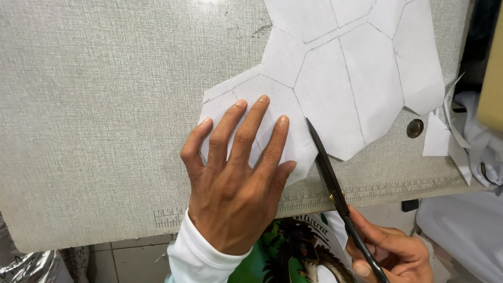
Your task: The person uses scissors to cut a white fabric piece along a drawn pattern on a worktable. After cutting, the person folds the fabric piece and places it on the table near a sewing machine.
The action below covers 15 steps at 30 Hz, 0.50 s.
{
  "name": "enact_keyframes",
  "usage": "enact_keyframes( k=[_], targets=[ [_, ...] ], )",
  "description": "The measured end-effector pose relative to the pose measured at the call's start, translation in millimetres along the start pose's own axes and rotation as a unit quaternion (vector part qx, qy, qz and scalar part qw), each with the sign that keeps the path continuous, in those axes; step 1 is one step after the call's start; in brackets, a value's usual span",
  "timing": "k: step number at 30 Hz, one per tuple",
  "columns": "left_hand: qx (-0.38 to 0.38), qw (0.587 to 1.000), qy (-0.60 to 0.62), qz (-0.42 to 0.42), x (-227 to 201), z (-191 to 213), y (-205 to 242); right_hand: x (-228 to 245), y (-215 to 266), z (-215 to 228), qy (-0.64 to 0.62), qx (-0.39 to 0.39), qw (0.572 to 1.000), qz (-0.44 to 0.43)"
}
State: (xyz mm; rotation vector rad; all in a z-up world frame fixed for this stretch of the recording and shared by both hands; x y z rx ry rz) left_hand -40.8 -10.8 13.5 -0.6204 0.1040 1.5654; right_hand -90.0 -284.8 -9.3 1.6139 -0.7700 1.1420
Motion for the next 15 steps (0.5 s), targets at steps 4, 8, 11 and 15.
enact_keyframes(
  k=[4, 8, 11, 15],
  targets=[
    [-0.003, 1.000, 0.002, -0.001, -0.6, 0.9, -0.5, 1.1, 2.8, 2.1, 0.058, -0.015, 0.997, -0.039],
    [-0.005, 1.000, 0.001, -0.003, -0.4, 0.4, -0.7, 0.0, 2.4, -0.9, 0.035, -0.017, 0.999, -0.021],
    [-0.005, 1.000, 0.000, -0.004, -0.5, 0.7, -0.3, -0.3, 1.1, -3.1, 0.018, -0.013, 1.000, -0.007],
    [-0.004, 1.000, 0.002, -0.003, -0.5, 1.0, -0.5, -0.6, 1.9, -8.5, 0.003, -0.080, 0.996, -0.031]
  ],
)
Point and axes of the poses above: each hand's wrist, its own y-axis away from the middle knuckle, its own z-axis out of the back of the hand, x = y × z, the point moved 5 cm from there along -y, towards the middle knuckle, and after that the axes turned 2 degrees about z, right-handed, at the moved point
